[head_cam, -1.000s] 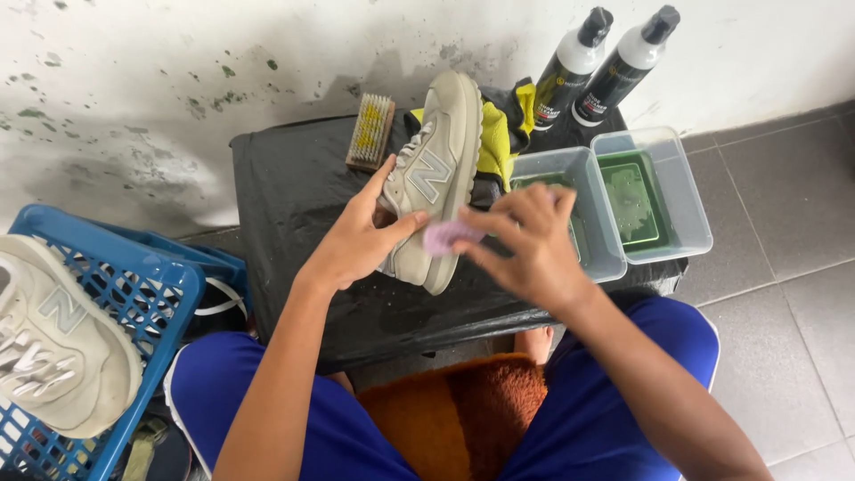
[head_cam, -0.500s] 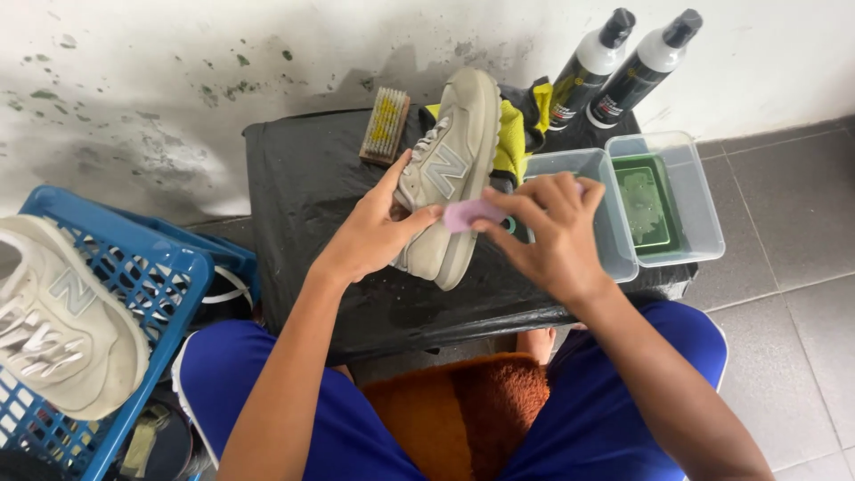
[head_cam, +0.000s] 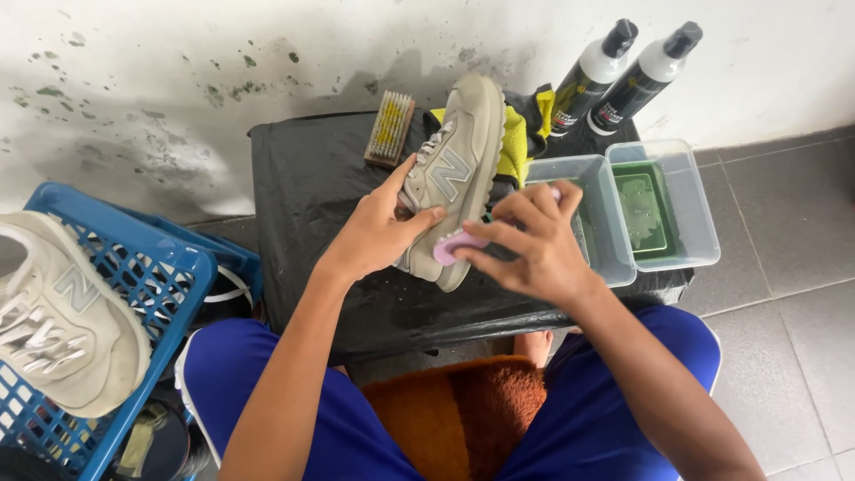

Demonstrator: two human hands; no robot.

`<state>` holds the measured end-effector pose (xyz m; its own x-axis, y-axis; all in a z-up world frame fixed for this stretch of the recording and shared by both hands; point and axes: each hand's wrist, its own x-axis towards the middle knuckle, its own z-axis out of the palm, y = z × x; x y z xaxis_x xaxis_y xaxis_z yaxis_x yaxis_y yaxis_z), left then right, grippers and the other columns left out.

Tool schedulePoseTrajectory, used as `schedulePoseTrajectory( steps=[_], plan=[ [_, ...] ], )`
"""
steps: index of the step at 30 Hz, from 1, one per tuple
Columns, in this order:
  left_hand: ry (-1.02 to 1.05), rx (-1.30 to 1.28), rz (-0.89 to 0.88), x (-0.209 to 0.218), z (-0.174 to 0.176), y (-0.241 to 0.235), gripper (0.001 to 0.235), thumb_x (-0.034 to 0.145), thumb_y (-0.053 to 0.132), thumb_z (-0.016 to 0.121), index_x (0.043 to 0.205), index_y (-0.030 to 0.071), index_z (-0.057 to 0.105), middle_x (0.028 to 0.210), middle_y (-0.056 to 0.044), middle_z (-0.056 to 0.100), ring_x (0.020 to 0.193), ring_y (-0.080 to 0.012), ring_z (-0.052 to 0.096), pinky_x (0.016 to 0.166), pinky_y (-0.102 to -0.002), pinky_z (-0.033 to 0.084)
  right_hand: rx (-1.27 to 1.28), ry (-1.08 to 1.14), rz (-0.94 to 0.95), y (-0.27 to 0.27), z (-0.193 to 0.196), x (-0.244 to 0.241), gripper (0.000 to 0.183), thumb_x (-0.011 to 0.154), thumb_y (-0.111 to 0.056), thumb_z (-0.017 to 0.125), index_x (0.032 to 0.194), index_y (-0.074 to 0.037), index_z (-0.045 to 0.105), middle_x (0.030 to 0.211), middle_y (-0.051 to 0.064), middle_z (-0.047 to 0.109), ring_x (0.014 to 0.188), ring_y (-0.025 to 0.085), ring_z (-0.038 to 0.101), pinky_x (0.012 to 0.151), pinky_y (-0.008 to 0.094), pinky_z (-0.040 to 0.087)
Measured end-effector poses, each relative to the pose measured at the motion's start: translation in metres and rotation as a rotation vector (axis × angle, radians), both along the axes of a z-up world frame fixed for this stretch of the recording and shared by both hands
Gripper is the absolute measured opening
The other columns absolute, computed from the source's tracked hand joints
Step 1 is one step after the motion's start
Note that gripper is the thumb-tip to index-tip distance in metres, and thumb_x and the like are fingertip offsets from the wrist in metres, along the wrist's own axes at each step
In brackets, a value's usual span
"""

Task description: The person scrubs a grey sneaker using a pink brush and a cleaning solution. They hold the shoe in their left hand and scrub the upper and side panels with the brush in their right hand.

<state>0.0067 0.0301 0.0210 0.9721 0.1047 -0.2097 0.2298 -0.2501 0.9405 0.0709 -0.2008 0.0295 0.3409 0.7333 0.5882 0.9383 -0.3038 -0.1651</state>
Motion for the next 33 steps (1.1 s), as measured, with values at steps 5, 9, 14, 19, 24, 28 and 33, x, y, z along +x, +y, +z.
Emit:
schedulePoseTrajectory(
  steps=[5, 9, 14, 19, 24, 28, 33],
  plan=[
    [0.03, 0.042, -0.013, -0.003, 0.005, 0.003, 0.09, 0.087, 0.03, 0.076, 0.159, 0.003, 0.028, 0.108, -0.016, 0.076, 0.092, -0.0181, 0.072, 0.081, -0.033, 0.056, 0.092, -0.071, 0.096, -0.002, -0.033, 0.054, 0.029, 0.084, -0.045, 0.091, 0.101, -0.026, 0.078, 0.093, -0.003, 0.059, 0.098, 0.018, 0.052, 0.095, 0.038, 0.026],
    [-0.067, -0.023, -0.035, 0.001, -0.005, 0.006, 0.09, 0.086, 0.028, 0.077, 0.157, -0.002, 0.029, 0.11, -0.013, 0.077, 0.092, -0.0148, 0.074, 0.082, -0.029, 0.057, 0.089, -0.029, 0.246, 0.015, -0.029, 0.029, 0.031, 0.082, -0.051, 0.088, 0.101, -0.029, 0.076, 0.09, -0.004, 0.058, 0.095, 0.016, 0.051, 0.095, 0.039, 0.025],
    [-0.053, -0.004, -0.015, -0.001, -0.001, 0.007, 0.087, 0.086, 0.027, 0.077, 0.156, -0.002, 0.034, 0.104, -0.015, 0.078, 0.086, -0.0152, 0.071, 0.078, -0.03, 0.057, 0.082, -0.084, 0.23, 0.008, -0.033, 0.061, 0.036, 0.084, -0.054, 0.088, 0.104, -0.027, 0.076, 0.092, -0.002, 0.059, 0.097, 0.018, 0.052, 0.095, 0.039, 0.025],
    [-0.109, 0.001, -0.043, 0.001, -0.006, 0.008, 0.087, 0.087, 0.026, 0.076, 0.155, -0.005, 0.03, 0.106, -0.014, 0.077, 0.089, -0.0131, 0.073, 0.079, -0.029, 0.059, 0.092, -0.058, 0.258, 0.014, -0.025, 0.042, 0.038, 0.081, -0.052, 0.089, 0.106, -0.026, 0.077, 0.09, -0.003, 0.06, 0.093, 0.015, 0.051, 0.094, 0.041, 0.025],
    [-0.025, 0.035, -0.02, 0.0, 0.003, 0.009, 0.09, 0.086, 0.028, 0.077, 0.155, -0.004, 0.03, 0.105, -0.017, 0.077, 0.087, -0.017, 0.072, 0.077, -0.031, 0.058, 0.075, -0.072, 0.184, 0.004, -0.036, 0.068, 0.033, 0.082, -0.045, 0.093, 0.105, -0.027, 0.076, 0.095, -0.004, 0.063, 0.1, 0.017, 0.056, 0.096, 0.04, 0.025],
    [-0.075, 0.022, -0.044, 0.001, -0.003, 0.007, 0.091, 0.087, 0.029, 0.076, 0.156, -0.004, 0.028, 0.108, -0.017, 0.076, 0.093, -0.0155, 0.074, 0.081, -0.03, 0.059, 0.121, -0.049, 0.115, 0.003, -0.031, 0.05, 0.034, 0.081, -0.045, 0.094, 0.101, -0.025, 0.076, 0.093, -0.004, 0.061, 0.096, 0.016, 0.052, 0.097, 0.041, 0.025],
    [-0.031, -0.036, -0.025, -0.003, 0.005, 0.007, 0.093, 0.085, 0.029, 0.077, 0.158, -0.001, 0.028, 0.117, -0.016, 0.076, 0.101, -0.0183, 0.072, 0.091, -0.032, 0.056, 0.089, -0.117, 0.093, -0.005, -0.021, 0.051, 0.029, 0.086, -0.039, 0.092, 0.106, -0.022, 0.079, 0.094, -0.003, 0.067, 0.099, 0.016, 0.056, 0.101, 0.039, 0.025]
  ],
)
